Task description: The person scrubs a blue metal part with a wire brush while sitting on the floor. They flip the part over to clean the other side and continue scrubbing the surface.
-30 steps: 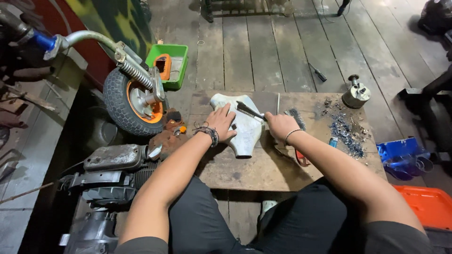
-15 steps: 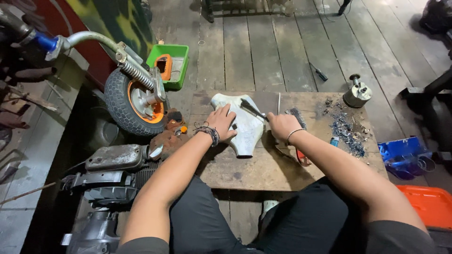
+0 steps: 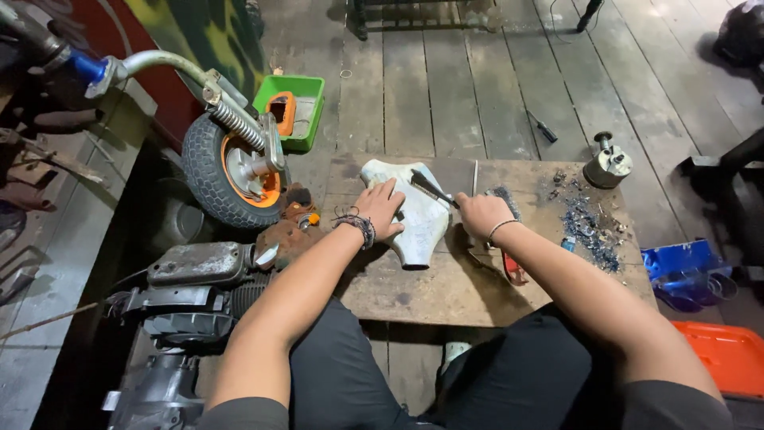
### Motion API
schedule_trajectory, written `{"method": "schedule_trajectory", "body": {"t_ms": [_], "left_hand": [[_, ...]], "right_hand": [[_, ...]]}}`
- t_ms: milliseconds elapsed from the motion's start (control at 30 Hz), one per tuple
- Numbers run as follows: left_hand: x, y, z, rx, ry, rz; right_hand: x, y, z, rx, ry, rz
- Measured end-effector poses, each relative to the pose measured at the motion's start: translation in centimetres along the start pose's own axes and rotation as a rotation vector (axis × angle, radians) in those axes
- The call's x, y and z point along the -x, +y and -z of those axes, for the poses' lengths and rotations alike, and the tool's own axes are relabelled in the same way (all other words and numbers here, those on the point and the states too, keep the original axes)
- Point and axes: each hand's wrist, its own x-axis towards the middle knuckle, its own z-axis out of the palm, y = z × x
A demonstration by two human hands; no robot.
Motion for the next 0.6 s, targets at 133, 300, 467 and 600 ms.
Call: {"method": "schedule_trajectory", "body": {"t_ms": [133, 300, 467, 600], "left_hand": [[0.2, 0.2, 0.8, 0.010, -0.002, 0.011], [0.1, 0.0, 0.2, 0.000, 0.004, 0.024], [-0.4, -0.5, -0.8, -0.017, 0.034, 0.002], [0.2, 0.0, -0.1, -0.066, 0.095, -0.026]], "right_hand": [[0.0, 0.1, 0.3, -0.029, -0.028, -0.004], [1.4, -0.6, 3.6, -0.126, 0.127, -0.007], [0.3, -0.5, 0.3, -0.023, 0.080, 0.017], [0.5, -0.5, 0.3, -0.044, 0.115, 0.016]]}}
